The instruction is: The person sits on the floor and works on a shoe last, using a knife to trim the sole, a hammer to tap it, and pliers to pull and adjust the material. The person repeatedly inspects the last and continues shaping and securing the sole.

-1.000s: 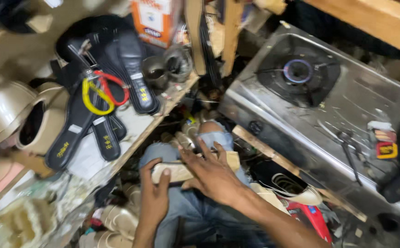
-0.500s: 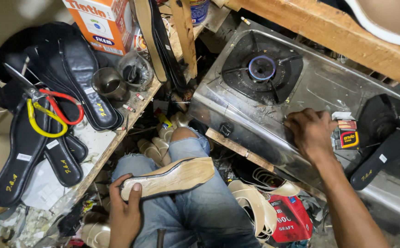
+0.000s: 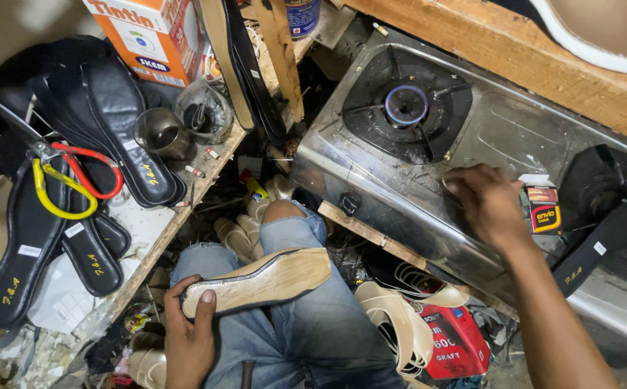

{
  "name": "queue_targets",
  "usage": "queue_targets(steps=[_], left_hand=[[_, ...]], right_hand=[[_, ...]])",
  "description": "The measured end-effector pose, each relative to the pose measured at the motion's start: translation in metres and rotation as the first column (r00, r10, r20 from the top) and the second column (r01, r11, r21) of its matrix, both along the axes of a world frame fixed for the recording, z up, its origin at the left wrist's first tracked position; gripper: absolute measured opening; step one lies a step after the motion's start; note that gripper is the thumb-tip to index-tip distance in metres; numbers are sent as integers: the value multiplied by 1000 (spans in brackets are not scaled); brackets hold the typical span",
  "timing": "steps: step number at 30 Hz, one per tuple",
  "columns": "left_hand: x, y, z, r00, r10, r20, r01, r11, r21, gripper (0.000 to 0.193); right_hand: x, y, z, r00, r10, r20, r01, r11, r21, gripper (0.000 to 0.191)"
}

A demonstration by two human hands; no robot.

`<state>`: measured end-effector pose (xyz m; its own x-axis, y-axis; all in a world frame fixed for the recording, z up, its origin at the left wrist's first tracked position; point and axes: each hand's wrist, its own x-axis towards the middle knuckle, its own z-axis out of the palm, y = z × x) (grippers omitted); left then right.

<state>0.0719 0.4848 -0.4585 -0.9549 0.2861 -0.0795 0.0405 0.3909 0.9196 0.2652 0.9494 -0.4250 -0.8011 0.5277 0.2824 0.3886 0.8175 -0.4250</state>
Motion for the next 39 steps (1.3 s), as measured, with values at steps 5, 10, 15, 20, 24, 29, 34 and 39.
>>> queue_targets(steps=[5, 10, 15, 20, 24, 29, 34, 39], left_hand=[[5, 1, 5, 999, 36, 23, -35, 999, -33, 43], [5, -2, 4, 1000, 20, 11, -20, 999, -29, 43], [6, -8, 0, 1000, 0, -29, -1, 999, -39, 42], [7, -12, -2, 996, -1, -87, -2, 999, -32, 43], [10, -11, 2, 999, -2, -50, 2, 1000, -3, 42], [13, -9, 11, 999, 46, 4, -45, 997, -65, 43], [13, -14, 17, 989, 16, -145, -23, 999, -47, 38], [3, -26, 18, 997, 64, 52, -63, 998, -15, 40]], right_hand=[[-10, -4, -16, 992, -104, 69, 83, 962, 262, 21], [-19, -2, -32, 974, -149, 171, 110, 970, 217, 21], [-17, 3, -30, 972, -81, 222, 9, 951, 308, 25], [14, 0, -15, 961, -177, -211, 118, 958, -263, 39], [22, -24, -2, 901, -231, -368, 76, 918, -388, 15], [-7, -96, 6, 906, -237, -350, -14, 811, -584, 20], [-68, -222, -7, 964, -21, -267, -220, 507, -834, 26], [-119, -303, -5, 876, 299, -378, -481, 596, -644, 14]])
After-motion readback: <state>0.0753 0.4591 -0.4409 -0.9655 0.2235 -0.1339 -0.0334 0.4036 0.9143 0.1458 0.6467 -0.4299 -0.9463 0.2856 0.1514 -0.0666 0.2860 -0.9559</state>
